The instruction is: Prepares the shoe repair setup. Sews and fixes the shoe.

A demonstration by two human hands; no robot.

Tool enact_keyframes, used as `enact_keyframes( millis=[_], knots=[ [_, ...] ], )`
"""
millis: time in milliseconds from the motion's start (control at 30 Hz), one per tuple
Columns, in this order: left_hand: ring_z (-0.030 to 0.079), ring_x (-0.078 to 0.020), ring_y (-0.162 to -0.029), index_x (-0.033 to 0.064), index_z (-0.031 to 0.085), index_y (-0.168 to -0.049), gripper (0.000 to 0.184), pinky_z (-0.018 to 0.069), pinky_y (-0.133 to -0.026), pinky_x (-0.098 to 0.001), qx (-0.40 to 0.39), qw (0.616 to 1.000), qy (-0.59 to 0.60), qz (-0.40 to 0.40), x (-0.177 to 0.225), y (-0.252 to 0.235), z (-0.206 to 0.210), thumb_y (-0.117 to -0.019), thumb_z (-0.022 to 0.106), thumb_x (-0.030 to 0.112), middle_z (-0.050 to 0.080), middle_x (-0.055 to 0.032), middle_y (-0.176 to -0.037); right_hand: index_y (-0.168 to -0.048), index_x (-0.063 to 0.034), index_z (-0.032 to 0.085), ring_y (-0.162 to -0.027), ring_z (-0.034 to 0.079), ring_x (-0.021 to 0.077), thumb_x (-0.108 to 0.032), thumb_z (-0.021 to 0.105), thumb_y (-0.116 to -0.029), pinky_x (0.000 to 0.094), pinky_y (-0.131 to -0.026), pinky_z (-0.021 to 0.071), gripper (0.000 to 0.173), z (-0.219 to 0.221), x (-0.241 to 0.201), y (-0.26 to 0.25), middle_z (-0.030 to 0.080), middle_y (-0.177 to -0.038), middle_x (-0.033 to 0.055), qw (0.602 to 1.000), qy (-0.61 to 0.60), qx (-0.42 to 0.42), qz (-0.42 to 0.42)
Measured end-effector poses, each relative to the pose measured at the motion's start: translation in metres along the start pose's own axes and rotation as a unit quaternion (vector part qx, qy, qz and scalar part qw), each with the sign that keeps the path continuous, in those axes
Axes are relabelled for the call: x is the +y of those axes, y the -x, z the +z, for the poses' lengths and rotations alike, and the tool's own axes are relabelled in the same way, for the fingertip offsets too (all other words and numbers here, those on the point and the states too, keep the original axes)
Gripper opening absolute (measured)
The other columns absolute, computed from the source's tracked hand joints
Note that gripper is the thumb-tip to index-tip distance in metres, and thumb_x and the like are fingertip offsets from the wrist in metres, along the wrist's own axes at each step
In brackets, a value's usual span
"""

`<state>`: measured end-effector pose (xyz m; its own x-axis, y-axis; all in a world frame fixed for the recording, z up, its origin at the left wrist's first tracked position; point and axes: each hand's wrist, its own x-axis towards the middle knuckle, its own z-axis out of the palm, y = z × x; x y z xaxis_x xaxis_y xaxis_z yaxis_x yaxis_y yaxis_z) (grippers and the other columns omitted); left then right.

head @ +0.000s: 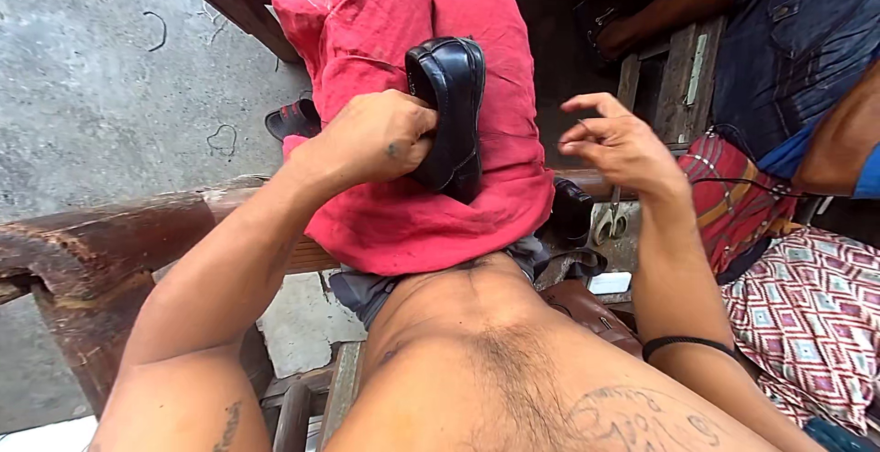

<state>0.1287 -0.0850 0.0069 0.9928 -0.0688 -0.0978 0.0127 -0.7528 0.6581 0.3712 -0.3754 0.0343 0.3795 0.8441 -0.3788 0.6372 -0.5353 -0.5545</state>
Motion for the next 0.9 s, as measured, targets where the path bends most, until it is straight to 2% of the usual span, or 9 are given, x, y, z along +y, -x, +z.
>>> enact_keyframes(
  millis=[100, 167, 233, 333, 500, 600, 700, 800, 900],
  knots=[
    [0.069, -0.0351, -0.083, 0.0103, 0.067, -0.091, 0.023, 0.0488, -0.062, -0.0578, 0.002, 0.998, -0.057, -0.011, -0.005, 0.010, -0.003, -0.0992, 0.047, 0.019, 0.067, -0.0118, -0.086, -0.107, -0.0048, 0.076, -0.128, 0.058, 0.0423, -0.020, 0.067, -0.0996, 0.0738, -0.097, 0.0437, 0.020, -0.022, 0.045, 0.016, 0.054, -0.149, 0.0174, 0.962, 0.145, 0.020, 0.232],
    [0.068, -0.0348, -0.079, 0.0100, 0.067, -0.090, 0.022, 0.0478, -0.059, -0.0566, 0.014, 0.998, -0.061, -0.012, -0.005, 0.009, 0.000, -0.0984, 0.048, 0.018, 0.066, -0.0117, -0.084, -0.123, -0.0055, 0.071, -0.134, 0.055, 0.0356, -0.027, 0.068, -0.0985, 0.0631, -0.106, 0.0453, 0.033, -0.014, 0.024, 0.013, 0.053, -0.150, 0.0179, 0.970, 0.104, 0.070, 0.210],
    [0.068, -0.0363, -0.079, 0.0088, 0.068, -0.092, 0.022, 0.0477, -0.059, -0.0578, 0.016, 0.998, -0.063, -0.013, -0.004, 0.005, 0.002, -0.0982, 0.048, 0.018, 0.066, -0.0129, -0.084, -0.133, -0.0050, 0.064, -0.105, 0.067, 0.0191, -0.032, 0.075, -0.0913, 0.0385, -0.080, 0.0589, 0.051, 0.022, -0.023, 0.000, 0.050, -0.154, 0.0145, 0.991, -0.010, 0.121, 0.057],
    [0.069, -0.0399, -0.084, 0.0086, 0.068, -0.099, 0.023, 0.0490, -0.061, -0.0625, 0.020, 0.996, -0.085, -0.036, -0.007, 0.021, -0.011, -0.1007, 0.047, 0.018, 0.067, -0.0153, -0.091, -0.149, -0.0071, 0.053, -0.087, 0.065, 0.0181, -0.036, 0.081, -0.0873, 0.0373, -0.070, 0.0568, 0.074, 0.070, -0.071, -0.026, 0.054, -0.147, 0.0155, 0.991, -0.049, 0.108, -0.061],
    [0.066, -0.0283, -0.090, 0.0137, 0.071, -0.098, 0.028, 0.0505, -0.069, -0.0548, 0.076, 0.994, -0.015, -0.075, -0.109, 0.117, -0.052, -0.1004, 0.045, 0.025, 0.068, -0.0081, -0.096, -0.139, -0.0194, 0.063, -0.070, 0.059, 0.0183, -0.029, 0.062, -0.1017, 0.0452, -0.069, 0.0527, 0.038, 0.074, -0.062, -0.023, 0.062, -0.080, 0.0022, 0.996, -0.051, 0.065, 0.035],
    [0.059, -0.0195, -0.129, 0.0220, 0.067, -0.073, 0.029, 0.0474, -0.111, -0.0408, 0.026, 0.921, 0.379, 0.085, -0.062, 0.103, -0.046, -0.0994, 0.055, 0.028, 0.070, 0.0045, -0.126, -0.103, -0.0087, 0.076, -0.072, 0.060, 0.0036, -0.019, 0.063, -0.1004, 0.0222, -0.065, 0.0521, 0.017, 0.065, -0.063, -0.022, 0.067, -0.096, 0.0006, 0.970, -0.232, 0.064, -0.036],
    [0.071, -0.0181, -0.110, 0.0250, 0.069, -0.078, 0.028, 0.0533, -0.105, -0.0429, 0.015, 0.810, 0.568, 0.146, -0.013, 0.066, -0.029, -0.1012, 0.058, 0.036, 0.077, 0.0052, -0.101, -0.095, -0.0049, 0.068, -0.063, 0.060, 0.0009, -0.011, 0.051, -0.1039, 0.0196, -0.053, 0.0508, 0.021, 0.067, -0.068, -0.031, 0.068, -0.128, 0.0074, 0.835, -0.538, 0.033, -0.111],
    [0.068, -0.0039, -0.078, 0.0147, 0.073, -0.097, 0.020, 0.0594, -0.072, -0.0245, 0.099, 0.909, 0.404, 0.007, -0.004, 0.048, -0.030, -0.1006, 0.053, 0.016, 0.074, 0.0050, -0.091, -0.102, -0.0051, 0.065, -0.054, 0.056, 0.0010, -0.011, 0.051, -0.1063, 0.0186, -0.049, 0.0484, 0.016, 0.069, -0.076, -0.033, 0.074, -0.095, 0.0022, 0.869, -0.476, 0.104, -0.082],
    [0.071, -0.0123, -0.106, 0.0141, 0.075, -0.118, 0.031, 0.0560, -0.093, -0.0393, 0.090, 0.992, 0.022, -0.087, 0.011, 0.040, -0.033, -0.1044, 0.047, 0.015, 0.075, -0.0018, -0.118, -0.112, -0.0081, 0.070, -0.075, 0.058, 0.0107, -0.040, 0.072, -0.0954, 0.0328, -0.070, 0.0510, 0.036, 0.077, -0.084, -0.038, 0.066, -0.093, 0.0018, 0.982, -0.126, 0.140, 0.007]
  ],
)
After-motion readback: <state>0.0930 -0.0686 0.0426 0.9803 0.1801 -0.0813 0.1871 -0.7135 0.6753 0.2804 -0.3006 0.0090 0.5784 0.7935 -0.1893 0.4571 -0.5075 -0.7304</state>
